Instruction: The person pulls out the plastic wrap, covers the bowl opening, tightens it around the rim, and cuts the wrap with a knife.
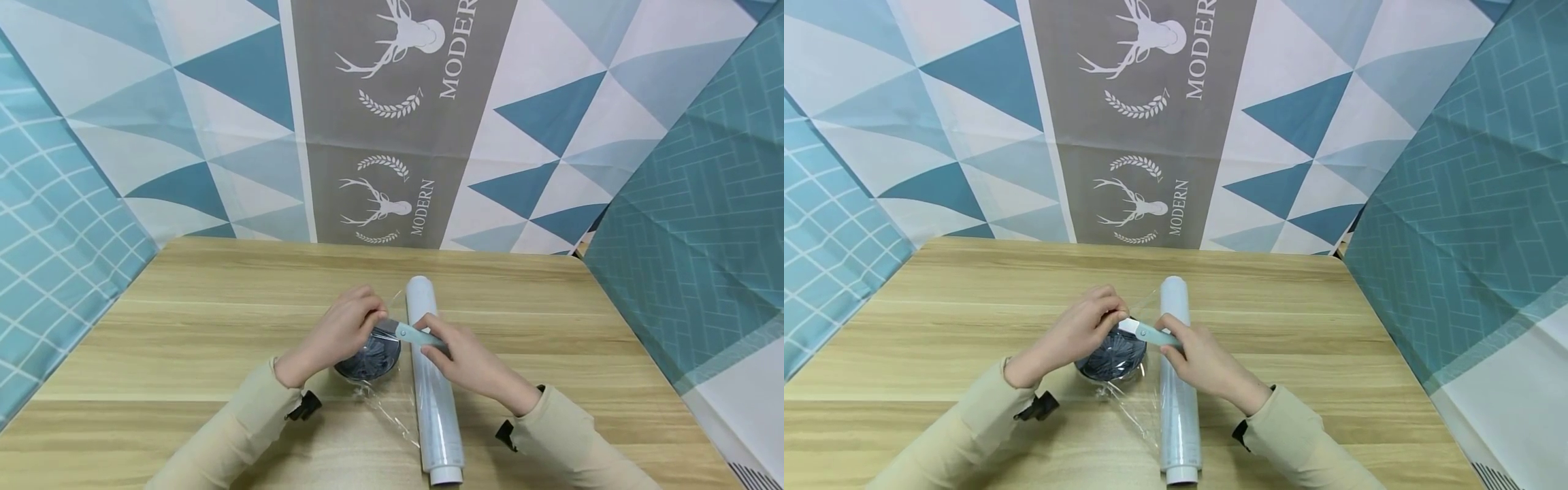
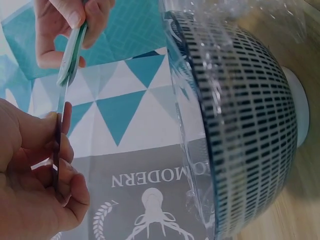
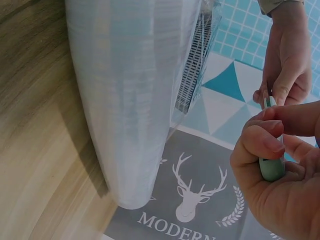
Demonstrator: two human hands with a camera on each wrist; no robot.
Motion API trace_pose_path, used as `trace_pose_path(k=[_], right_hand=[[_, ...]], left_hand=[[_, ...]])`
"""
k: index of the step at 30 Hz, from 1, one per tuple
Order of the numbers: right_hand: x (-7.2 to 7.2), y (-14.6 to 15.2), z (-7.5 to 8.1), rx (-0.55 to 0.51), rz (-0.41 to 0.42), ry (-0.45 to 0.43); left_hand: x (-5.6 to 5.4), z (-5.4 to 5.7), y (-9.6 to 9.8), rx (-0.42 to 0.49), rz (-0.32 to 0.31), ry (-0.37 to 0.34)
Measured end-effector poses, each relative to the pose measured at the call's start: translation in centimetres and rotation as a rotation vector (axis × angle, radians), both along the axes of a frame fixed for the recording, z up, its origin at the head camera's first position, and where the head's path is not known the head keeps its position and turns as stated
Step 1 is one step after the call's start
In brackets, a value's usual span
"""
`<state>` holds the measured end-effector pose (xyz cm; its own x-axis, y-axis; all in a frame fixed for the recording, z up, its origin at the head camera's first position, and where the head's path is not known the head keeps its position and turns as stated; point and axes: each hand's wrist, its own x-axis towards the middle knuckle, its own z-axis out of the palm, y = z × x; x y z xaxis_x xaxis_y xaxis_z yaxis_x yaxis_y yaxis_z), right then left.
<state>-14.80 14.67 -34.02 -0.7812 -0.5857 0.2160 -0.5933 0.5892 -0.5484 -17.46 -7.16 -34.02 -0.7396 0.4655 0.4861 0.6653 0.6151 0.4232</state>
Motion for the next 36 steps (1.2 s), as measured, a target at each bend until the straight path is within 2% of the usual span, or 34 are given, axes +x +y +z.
trace_pose_path(k=[5, 8, 12, 16, 19, 21, 24, 29, 33, 36], right_hand=[[-0.1, 0.2, 0.0, 0.012, -0.009, -0.004], [-0.2, 0.3, 0.3, 0.046, -0.024, -0.024], [-0.6, 0.4, 0.8, 0.060, -0.035, -0.097], [-1.4, 0.2, 1.1, 0.016, -0.053, -0.202], [-2.2, 0.0, 1.1, -0.022, -0.098, -0.265], [-2.8, 0.0, 1.1, -0.042, -0.136, -0.272], [-3.5, 0.0, 1.0, -0.042, -0.204, -0.240], [-4.5, 0.0, 0.8, 0.023, -0.296, -0.163], [-5.2, 0.0, 0.7, 0.047, -0.352, -0.144], [-5.6, -0.3, 0.6, 0.045, -0.387, -0.132]], left_hand=[[-0.4, 0.1, 0.3, -0.040, 0.003, 0.005], [-0.8, 0.4, 0.5, -0.068, 0.004, -0.029], [-1.7, 0.9, 0.8, -0.101, -0.002, -0.049], [-2.7, 1.3, 1.0, -0.122, -0.009, -0.023], [-3.5, 1.6, 1.3, -0.129, -0.001, -0.018], [-4.1, 1.7, 1.6, -0.122, 0.022, -0.036], [-5.1, 1.7, 1.8, -0.062, 0.083, -0.095], [-6.6, 1.5, 1.3, 0.024, 0.215, -0.207], [-7.8, 1.2, 1.1, -0.050, 0.270, -0.318], [-8.7, 0.8, 1.1, -0.128, 0.260, -0.411]])
